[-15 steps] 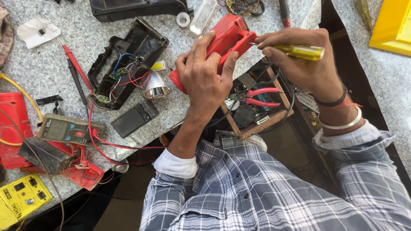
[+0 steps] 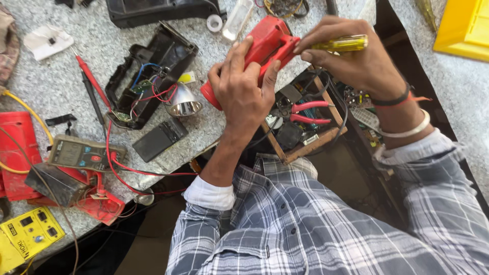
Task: The person disassembles a red handheld device, uses a screwdriver and pliers to adjust internal wires, and tests connections with a multimeter. They then reassemble the device by inserting a battery and securing the casing.
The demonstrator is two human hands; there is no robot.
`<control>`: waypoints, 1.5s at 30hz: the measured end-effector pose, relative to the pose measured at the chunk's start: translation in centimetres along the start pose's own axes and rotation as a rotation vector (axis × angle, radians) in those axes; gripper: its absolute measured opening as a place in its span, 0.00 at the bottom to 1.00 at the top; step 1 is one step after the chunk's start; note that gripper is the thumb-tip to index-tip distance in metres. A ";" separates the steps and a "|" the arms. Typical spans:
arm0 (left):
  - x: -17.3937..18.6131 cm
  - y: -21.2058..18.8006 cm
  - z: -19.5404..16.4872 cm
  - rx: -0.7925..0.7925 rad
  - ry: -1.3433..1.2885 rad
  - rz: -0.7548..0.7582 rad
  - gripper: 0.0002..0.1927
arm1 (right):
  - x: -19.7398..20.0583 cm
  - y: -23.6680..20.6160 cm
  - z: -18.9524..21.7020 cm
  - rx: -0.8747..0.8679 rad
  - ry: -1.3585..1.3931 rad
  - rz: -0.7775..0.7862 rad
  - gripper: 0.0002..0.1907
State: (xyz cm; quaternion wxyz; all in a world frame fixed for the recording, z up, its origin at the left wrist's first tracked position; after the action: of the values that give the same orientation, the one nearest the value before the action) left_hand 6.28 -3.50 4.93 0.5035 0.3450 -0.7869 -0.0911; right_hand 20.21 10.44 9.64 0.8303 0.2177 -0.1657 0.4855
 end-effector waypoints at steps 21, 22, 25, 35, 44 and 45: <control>1.0 1.9 2.3 0.010 -0.022 0.007 0.23 | -6.6 -1.3 -10.6 -0.078 1.132 -0.496 0.10; 1.0 1.5 2.0 0.006 -0.017 0.016 0.22 | -6.3 -1.8 -10.5 -0.084 1.088 -0.510 0.11; 1.4 1.1 1.7 0.042 -0.080 0.048 0.20 | -5.2 -2.3 -9.6 -0.110 0.941 -0.536 0.11; 6.9 0.9 7.5 0.070 -0.092 0.144 0.41 | -5.4 -0.5 -2.2 0.033 0.136 -0.467 0.10; 5.6 -1.2 8.1 0.113 -0.006 0.172 0.36 | -8.5 -0.7 0.7 0.169 -0.056 -0.412 0.09; 5.6 -1.4 8.2 0.122 -0.021 0.173 0.37 | -8.8 -0.6 0.5 0.141 -0.029 -0.387 0.08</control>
State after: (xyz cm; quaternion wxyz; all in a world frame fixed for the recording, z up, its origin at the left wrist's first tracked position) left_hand -1.53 -9.77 4.48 0.4793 0.3049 -0.8230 -0.0029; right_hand 16.49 3.46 5.62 0.8883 0.3101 -0.0982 0.3241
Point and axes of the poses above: each hand's wrist, its own y-axis towards the middle knuckle, its own x-axis out of the back of the hand, z = x × y, the point moved 6 cm from there along y, towards the middle knuckle, and after that the axes turned 3 degrees about y, right-handed, at the moved point
